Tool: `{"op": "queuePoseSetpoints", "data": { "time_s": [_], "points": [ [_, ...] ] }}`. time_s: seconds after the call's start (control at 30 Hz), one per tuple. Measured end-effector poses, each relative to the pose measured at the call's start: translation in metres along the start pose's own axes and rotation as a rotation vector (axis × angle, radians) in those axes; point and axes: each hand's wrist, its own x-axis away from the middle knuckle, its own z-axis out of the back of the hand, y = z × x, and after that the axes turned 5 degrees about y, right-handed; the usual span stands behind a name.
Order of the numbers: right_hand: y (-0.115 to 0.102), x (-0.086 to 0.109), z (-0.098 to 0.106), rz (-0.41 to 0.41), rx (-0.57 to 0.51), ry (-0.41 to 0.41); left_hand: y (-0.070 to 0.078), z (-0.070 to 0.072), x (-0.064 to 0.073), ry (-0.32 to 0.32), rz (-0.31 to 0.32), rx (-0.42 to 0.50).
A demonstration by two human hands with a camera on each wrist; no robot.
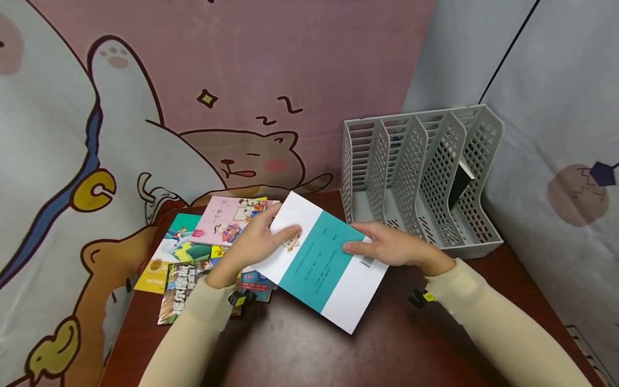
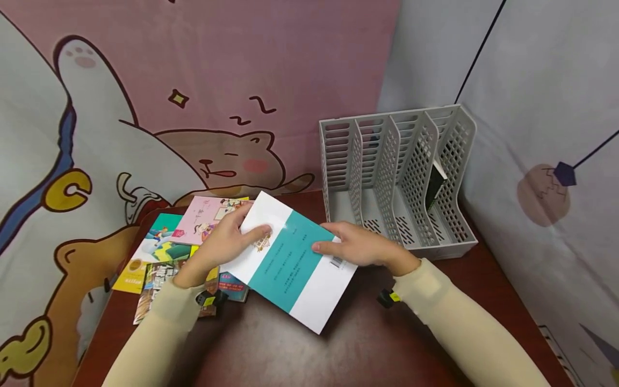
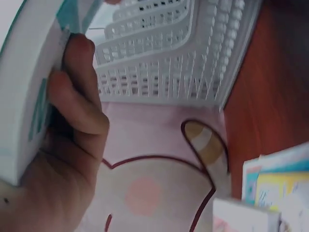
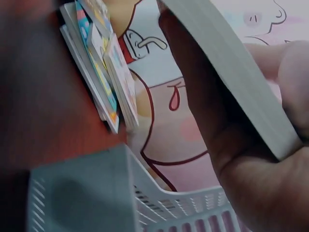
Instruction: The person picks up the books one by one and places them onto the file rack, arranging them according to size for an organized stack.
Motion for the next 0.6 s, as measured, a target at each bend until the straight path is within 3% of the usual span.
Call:
{"op": "queuePoseSetpoints", "data": {
  "time_s": [0.17, 0.27, 0.47, 0.6],
  "points": [
    [0.007, 0.001, -0.008, -0.013, -0.015, 0.112, -0.004, 0.005, -0.009, 0.127, -0.05, -0.166],
    [0.009, 0.003, -0.01, -0.018, -0.046, 0.189, -0.007, 0.008, -0.012, 0.224, -0.078, -0.182],
    [0.007, 0.002, -0.015, 0.029, -0.183, 0.292, -0.011, 0.008, -0.011, 0.349, -0.048, -0.022],
    [0.009, -0.004, -0.025, 0.081, -0.251, 0.399, -0.007, -0.008, -0.01, 0.367, -0.046, 0.206]
  ]
}}
